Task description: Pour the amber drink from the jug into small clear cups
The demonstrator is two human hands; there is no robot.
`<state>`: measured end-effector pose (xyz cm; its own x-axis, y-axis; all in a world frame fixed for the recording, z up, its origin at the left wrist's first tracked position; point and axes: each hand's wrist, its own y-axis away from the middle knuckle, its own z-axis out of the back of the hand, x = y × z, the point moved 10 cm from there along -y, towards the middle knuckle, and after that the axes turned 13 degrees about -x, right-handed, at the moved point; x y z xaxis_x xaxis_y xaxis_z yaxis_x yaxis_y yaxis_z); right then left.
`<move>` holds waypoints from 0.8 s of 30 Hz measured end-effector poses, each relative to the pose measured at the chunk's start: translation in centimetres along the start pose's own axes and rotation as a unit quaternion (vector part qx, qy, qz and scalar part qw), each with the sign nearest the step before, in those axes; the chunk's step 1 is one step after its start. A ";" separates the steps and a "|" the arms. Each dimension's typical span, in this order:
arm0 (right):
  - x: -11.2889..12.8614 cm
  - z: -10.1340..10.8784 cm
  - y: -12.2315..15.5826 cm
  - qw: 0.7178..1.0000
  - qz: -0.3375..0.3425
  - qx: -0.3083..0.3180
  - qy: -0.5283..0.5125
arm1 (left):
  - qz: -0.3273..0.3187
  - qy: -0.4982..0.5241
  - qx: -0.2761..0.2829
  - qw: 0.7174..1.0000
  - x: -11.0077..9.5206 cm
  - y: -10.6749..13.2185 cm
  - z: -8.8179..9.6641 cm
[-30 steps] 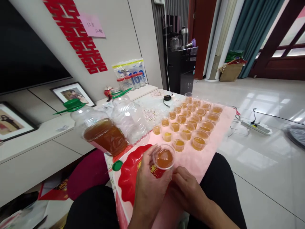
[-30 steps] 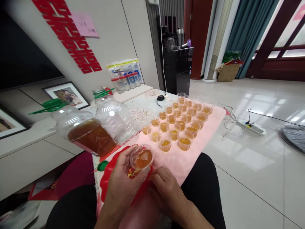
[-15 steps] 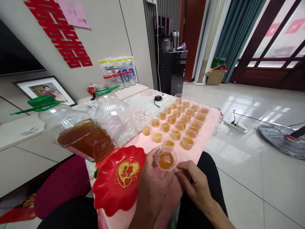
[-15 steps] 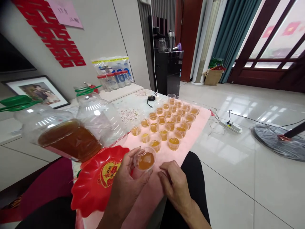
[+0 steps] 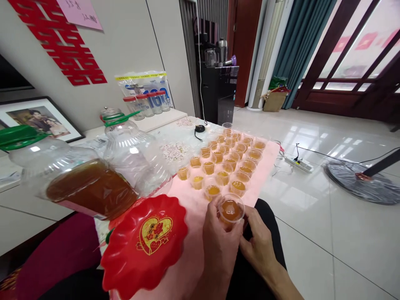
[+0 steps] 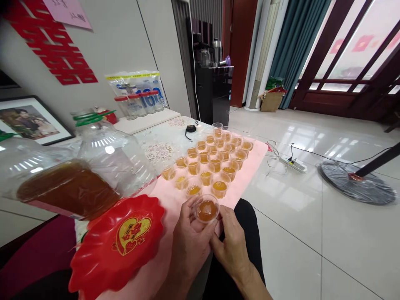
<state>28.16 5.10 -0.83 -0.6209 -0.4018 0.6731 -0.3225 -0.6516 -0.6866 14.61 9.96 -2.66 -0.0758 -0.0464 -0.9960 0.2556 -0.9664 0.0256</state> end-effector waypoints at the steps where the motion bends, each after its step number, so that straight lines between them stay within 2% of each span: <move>1: -0.2 -0.1 0.0 1.000 -0.002 -0.002 0.002 | -0.003 -0.006 -0.002 1.000 0.1 -0.1 -0.1; 10: -1.0 -0.3 -0.4 1.000 -0.014 -0.014 0.012 | -0.071 -0.029 -0.032 0.997 -0.6 -0.4 -0.4; 19: -1.0 -0.6 -0.9 1.000 -0.006 -0.015 0.013 | -0.074 -0.048 -0.030 0.996 1.2 -0.5 -0.3; 24: -1.0 -0.5 -0.7 1.000 0.001 -0.016 0.016 | -0.035 0.035 -0.021 0.999 1.9 -0.1 -0.7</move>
<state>28.64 6.30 -1.10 -0.6446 -0.3816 0.6624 -0.3439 -0.6291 -0.6971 15.07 10.14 -4.65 -0.0278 0.0393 -0.9988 0.2924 -0.9552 -0.0457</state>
